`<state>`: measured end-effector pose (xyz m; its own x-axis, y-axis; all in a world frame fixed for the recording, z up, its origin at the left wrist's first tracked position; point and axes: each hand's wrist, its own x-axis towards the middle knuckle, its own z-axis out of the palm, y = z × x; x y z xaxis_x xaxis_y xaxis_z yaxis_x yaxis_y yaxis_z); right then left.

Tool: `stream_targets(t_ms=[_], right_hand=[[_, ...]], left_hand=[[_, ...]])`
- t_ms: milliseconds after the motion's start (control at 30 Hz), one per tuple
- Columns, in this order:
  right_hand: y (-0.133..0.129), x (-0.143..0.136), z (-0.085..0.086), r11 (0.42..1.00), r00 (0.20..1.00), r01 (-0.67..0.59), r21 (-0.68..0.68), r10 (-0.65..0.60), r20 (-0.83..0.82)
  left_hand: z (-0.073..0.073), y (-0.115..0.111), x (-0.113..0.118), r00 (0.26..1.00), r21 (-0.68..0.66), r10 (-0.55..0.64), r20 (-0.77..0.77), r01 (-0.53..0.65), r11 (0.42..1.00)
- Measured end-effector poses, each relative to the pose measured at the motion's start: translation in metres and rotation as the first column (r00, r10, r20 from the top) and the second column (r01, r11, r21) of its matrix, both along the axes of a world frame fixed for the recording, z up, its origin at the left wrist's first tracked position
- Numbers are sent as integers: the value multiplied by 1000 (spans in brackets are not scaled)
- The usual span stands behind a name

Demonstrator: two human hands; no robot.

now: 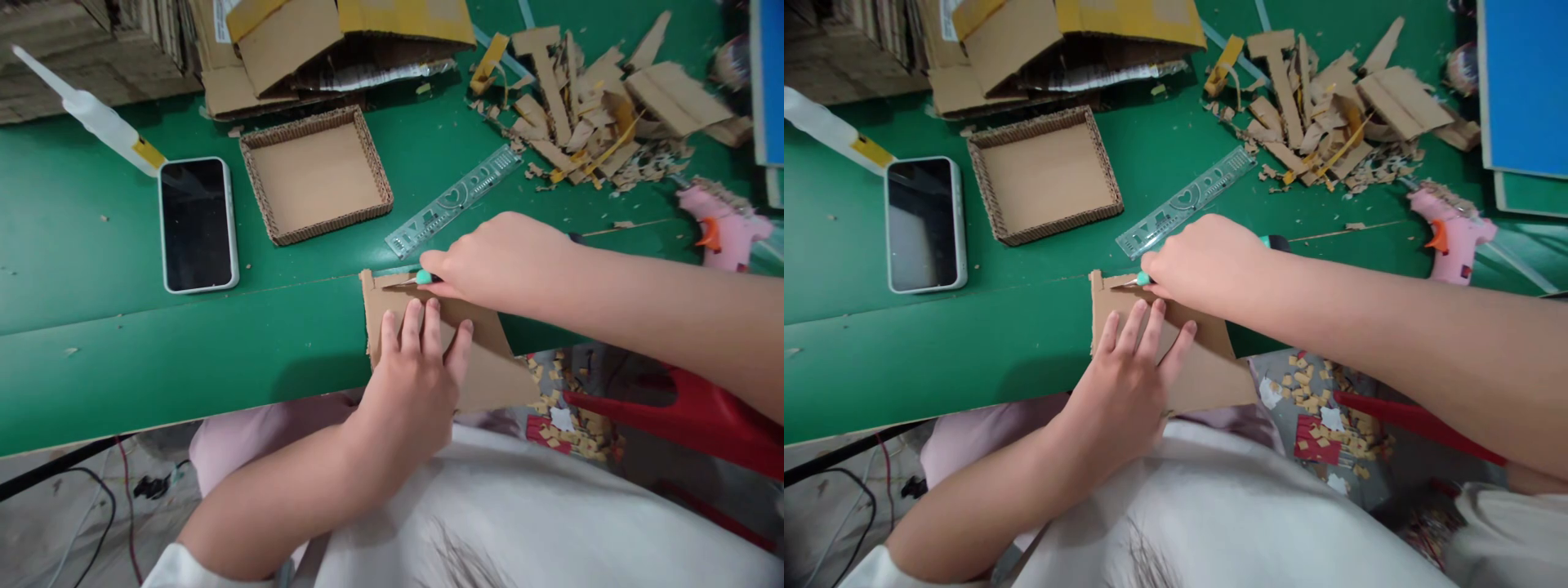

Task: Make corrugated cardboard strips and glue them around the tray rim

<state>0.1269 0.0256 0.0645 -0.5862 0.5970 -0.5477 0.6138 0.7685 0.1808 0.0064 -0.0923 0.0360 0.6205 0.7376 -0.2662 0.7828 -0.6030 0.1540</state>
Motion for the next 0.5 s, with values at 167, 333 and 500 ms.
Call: stream_targets(t_ms=[167, 333, 500], right_hand=[[1, 3, 1, 1000, 999, 4, 5, -4, 39], [-2, 8, 11, 999, 999, -36, 0, 36, -6], [-4, 15, 10, 999, 1000, -28, 28, 28, -8]], left_hand=[[0, 0, 0, 1000, -22, 4, 4, -4, 1000], [1, 0, 2, 1000, -28, 21, 3, -21, 999], [1, 0, 2, 1000, -31, 0, -7, 0, 1000]])
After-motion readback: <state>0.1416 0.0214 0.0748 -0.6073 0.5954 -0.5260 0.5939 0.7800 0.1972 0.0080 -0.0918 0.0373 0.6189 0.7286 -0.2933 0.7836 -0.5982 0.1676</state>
